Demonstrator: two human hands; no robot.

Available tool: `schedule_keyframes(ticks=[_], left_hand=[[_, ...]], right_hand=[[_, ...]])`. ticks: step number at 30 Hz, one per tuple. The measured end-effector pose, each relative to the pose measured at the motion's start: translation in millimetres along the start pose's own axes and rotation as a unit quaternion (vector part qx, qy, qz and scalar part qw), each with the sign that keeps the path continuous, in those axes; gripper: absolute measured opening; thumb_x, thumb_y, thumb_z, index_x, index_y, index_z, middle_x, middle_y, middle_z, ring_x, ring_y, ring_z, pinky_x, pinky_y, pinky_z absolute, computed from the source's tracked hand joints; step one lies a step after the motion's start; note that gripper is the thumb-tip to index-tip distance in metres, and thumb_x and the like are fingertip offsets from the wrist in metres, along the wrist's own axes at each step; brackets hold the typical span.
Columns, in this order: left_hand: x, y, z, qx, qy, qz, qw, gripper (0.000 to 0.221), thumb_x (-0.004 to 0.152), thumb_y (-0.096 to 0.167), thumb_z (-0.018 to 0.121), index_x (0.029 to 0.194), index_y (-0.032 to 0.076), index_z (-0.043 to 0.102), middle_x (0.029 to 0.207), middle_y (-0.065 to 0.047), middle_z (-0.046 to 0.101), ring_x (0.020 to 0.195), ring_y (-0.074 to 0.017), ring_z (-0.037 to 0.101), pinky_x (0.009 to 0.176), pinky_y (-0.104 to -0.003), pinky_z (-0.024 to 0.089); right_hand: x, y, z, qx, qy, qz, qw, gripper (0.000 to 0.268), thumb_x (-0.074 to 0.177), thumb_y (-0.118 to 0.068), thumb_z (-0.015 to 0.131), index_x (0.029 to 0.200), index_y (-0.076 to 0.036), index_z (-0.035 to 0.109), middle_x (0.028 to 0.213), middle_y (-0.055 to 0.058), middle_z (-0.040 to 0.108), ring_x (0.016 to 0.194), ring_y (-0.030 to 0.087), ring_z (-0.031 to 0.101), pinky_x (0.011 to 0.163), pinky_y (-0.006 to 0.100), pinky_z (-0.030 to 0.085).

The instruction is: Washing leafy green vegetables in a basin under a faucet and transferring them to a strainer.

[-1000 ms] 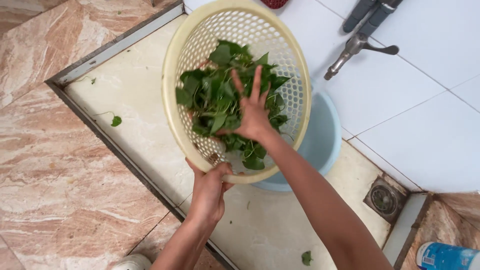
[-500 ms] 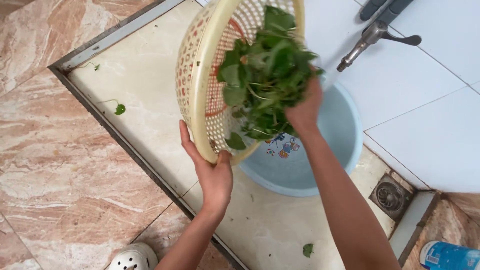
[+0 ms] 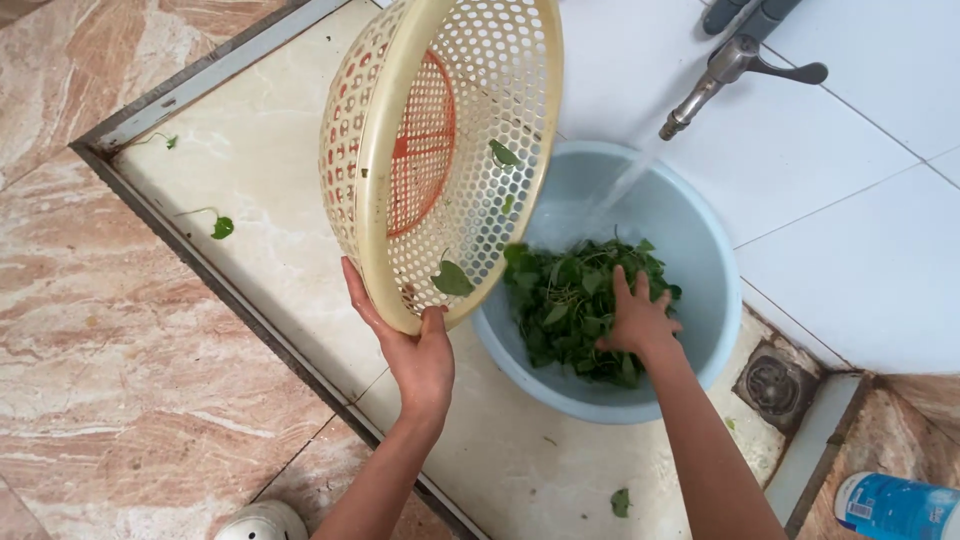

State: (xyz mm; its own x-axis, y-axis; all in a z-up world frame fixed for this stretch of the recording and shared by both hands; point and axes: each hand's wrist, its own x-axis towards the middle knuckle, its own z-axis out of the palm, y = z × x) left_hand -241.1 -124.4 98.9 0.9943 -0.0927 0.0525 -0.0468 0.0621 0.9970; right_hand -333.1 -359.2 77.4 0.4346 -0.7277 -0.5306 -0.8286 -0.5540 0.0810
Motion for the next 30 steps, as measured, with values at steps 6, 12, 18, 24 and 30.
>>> schedule_keyframes(ticks=[6,12,18,24,30], left_hand=[[-7,7,5,-0.04,-0.015,-0.025,0.999,0.106,0.08,-0.023,0.047,0.165,0.019,0.0,0.172,-0.013,0.012,0.152,-0.0303,0.033,0.114,-0.038,0.042],[-25,15,13,-0.067,-0.042,-0.022,0.997,0.105,0.081,-0.023,0.047,0.166,0.019,0.001,0.17,-0.014,0.016,0.149,-0.0293,0.037,0.113,-0.034,0.045],[-29,12,16,-0.093,-0.055,-0.06,0.992,0.102,0.081,-0.021,0.045,0.165,0.019,0.001,0.168,-0.012,0.021,0.146,-0.0276,0.041,0.108,-0.034,0.046],[-38,13,21,-0.117,-0.064,-0.058,0.989,0.106,0.076,-0.023,0.042,0.166,0.018,0.002,0.167,-0.013,0.023,0.15,-0.0271,0.037,0.116,-0.036,0.041],[-32,15,22,-0.126,-0.051,-0.045,0.99,0.105,0.077,-0.024,0.042,0.166,0.017,0.004,0.166,-0.014,0.025,0.149,-0.0274,0.039,0.115,-0.036,0.042]], right_hand=[[69,-28,25,0.168,0.267,-0.254,0.915,0.036,0.086,-0.002,0.07,0.12,-0.015,0.072,0.118,0.011,0.063,0.111,0.037,0.064,0.093,0.049,0.053],[60,-67,11,0.318,0.332,-0.329,0.825,0.045,0.09,-0.006,0.073,0.131,0.002,0.056,0.111,0.019,0.054,0.09,0.038,0.063,0.074,0.05,0.052],[76,-53,2,0.267,0.372,-0.301,0.837,0.012,0.094,0.003,0.069,0.104,-0.003,0.066,0.11,0.014,0.058,0.096,0.035,0.064,0.083,0.047,0.054],[84,-50,-21,0.061,0.569,-0.405,0.713,0.022,0.078,0.005,0.064,0.097,-0.004,0.059,0.132,0.018,0.059,0.116,0.038,0.058,0.094,0.046,0.054],[56,-63,8,0.12,0.373,-0.349,0.852,0.032,0.091,0.001,0.06,0.121,-0.008,0.063,0.115,0.013,0.059,0.118,0.033,0.058,0.098,0.046,0.05]])
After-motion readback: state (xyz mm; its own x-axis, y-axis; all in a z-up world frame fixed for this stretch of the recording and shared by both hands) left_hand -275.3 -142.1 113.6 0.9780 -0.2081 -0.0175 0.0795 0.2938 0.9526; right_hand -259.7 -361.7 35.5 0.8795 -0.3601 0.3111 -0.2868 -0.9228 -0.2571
